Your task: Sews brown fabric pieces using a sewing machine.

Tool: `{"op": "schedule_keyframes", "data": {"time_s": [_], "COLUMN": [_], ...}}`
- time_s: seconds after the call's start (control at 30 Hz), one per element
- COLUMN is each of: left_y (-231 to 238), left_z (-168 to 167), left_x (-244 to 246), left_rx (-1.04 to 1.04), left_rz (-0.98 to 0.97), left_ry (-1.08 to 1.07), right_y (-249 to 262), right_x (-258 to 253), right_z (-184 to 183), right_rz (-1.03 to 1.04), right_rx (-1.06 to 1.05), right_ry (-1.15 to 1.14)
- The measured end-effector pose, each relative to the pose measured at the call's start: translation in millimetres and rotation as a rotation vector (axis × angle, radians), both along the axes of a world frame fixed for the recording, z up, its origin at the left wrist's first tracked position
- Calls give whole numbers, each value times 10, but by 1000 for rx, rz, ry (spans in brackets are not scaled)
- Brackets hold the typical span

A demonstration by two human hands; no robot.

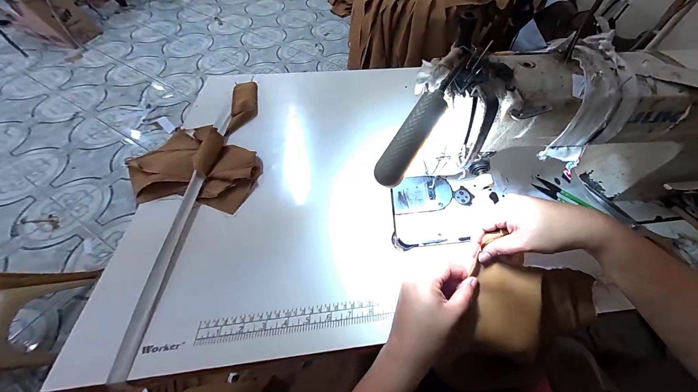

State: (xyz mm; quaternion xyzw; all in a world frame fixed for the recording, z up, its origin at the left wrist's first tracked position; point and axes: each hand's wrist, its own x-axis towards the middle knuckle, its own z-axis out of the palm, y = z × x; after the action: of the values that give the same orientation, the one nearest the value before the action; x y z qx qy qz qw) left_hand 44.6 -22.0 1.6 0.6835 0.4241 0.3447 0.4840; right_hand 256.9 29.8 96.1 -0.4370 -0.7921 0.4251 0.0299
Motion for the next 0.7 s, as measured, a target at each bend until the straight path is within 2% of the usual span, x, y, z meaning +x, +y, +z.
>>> {"op": "schedule_keyframes", "data": {"time_s": [0.1,0.13,0.17,0.23,0.3,0.4,0.47,0.53,0.63,0.7], "left_y": [255,307,334,455,553,602,649,705,867,966], "left_z": [147,157,69,-156,-238,-251,-262,-219,-149,-151], "left_x": [-69,-59,-54,-96,-169,-225,-199,-166,-97,-45], "left_rx": [-2,118,370,868,1073,1121,1140,1086,952,910], "left_rz": [-170,-202,-177,-173,-287,-344,-316,-339,-367,-341], "left_ry": [424,555,606,533,500,510,501,533,621,670], "right_y": [191,264,321,352,202,-284,-488,-452,-42,230], "right_x": [-92,-133,-164,-193,-236,-369,-401,-368,-289,-224], "right_z": [-118,-177,-240,-335,-362,-630,-879,-961,-785,-718], "right_rz": [37,34,14,-62,-222,-449,-450,-428,-423,-389], "right_rx": [-3,-12,-18,6,148,588,718,616,297,203], "right_ry": [-161,-222,-265,-311,-358,-338,-265,-299,-356,-378]}}
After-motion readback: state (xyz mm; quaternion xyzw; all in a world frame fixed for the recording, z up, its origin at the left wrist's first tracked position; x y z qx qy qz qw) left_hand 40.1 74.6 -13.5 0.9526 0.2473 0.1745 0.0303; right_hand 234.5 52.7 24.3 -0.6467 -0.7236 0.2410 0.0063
